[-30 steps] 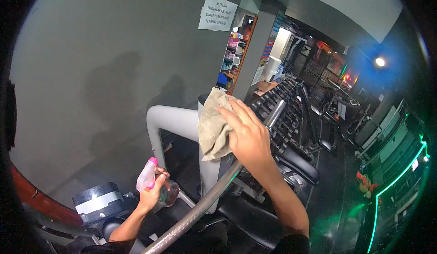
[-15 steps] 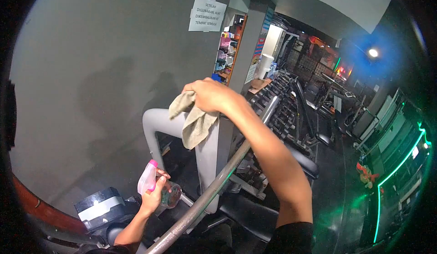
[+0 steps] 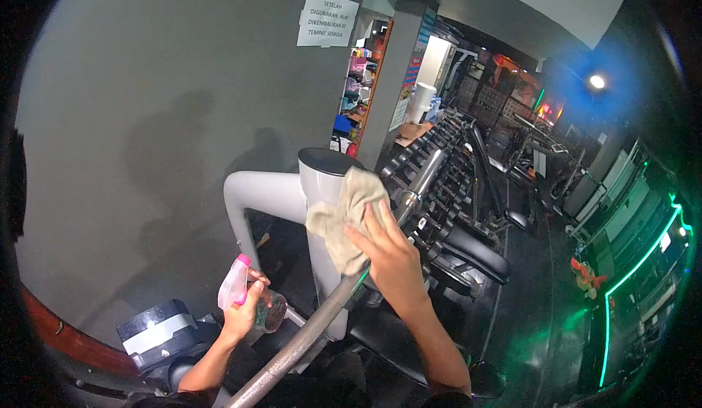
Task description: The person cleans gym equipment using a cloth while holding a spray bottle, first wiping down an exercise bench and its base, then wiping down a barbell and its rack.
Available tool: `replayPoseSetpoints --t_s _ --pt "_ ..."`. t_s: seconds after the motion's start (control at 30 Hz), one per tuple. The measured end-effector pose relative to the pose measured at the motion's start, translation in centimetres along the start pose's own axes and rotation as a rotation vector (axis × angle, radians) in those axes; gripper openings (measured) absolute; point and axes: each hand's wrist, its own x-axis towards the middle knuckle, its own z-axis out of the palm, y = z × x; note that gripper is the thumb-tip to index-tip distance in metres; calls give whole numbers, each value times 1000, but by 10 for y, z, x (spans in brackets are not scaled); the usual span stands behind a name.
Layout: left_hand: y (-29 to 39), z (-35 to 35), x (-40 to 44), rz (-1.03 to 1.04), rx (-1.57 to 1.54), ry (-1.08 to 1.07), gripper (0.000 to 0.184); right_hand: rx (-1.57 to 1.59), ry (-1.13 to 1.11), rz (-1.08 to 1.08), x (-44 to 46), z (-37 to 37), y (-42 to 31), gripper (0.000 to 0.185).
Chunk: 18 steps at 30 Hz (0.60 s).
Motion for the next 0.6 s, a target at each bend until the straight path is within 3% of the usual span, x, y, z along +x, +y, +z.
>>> replayPoseSetpoints --t_s 0.1,0.17,0.23,0.3,0.37,0.43,0.5,0.6 --pt "4 -2 0 10 22 -17 14 -142 -65 -59 -14 -9 1 44" --pt "4 -4 0 11 34 -6 14 115 -256 39 -28 -17 9 39" --pt "4 -4 0 3 24 1 13 192 -311 155 -30 -27 9 40" --pt "1 -2 -1 -6 15 5 13 367 -147 283 -20 -38 14 45" --pt "-2 -2 -1 1 10 -1 13 495 200 359 -7 -36 11 46" --pt "1 1 -1 -7 15 -7 13 166 437 99 16 -32 -4 45" --pt "1 1 -2 -18 20 -12 13 -218 198 -141 36 -24 -8 42" --pt "1 0 -2 -18 10 -14 13 -148 82 -225 38 -2 0 39"
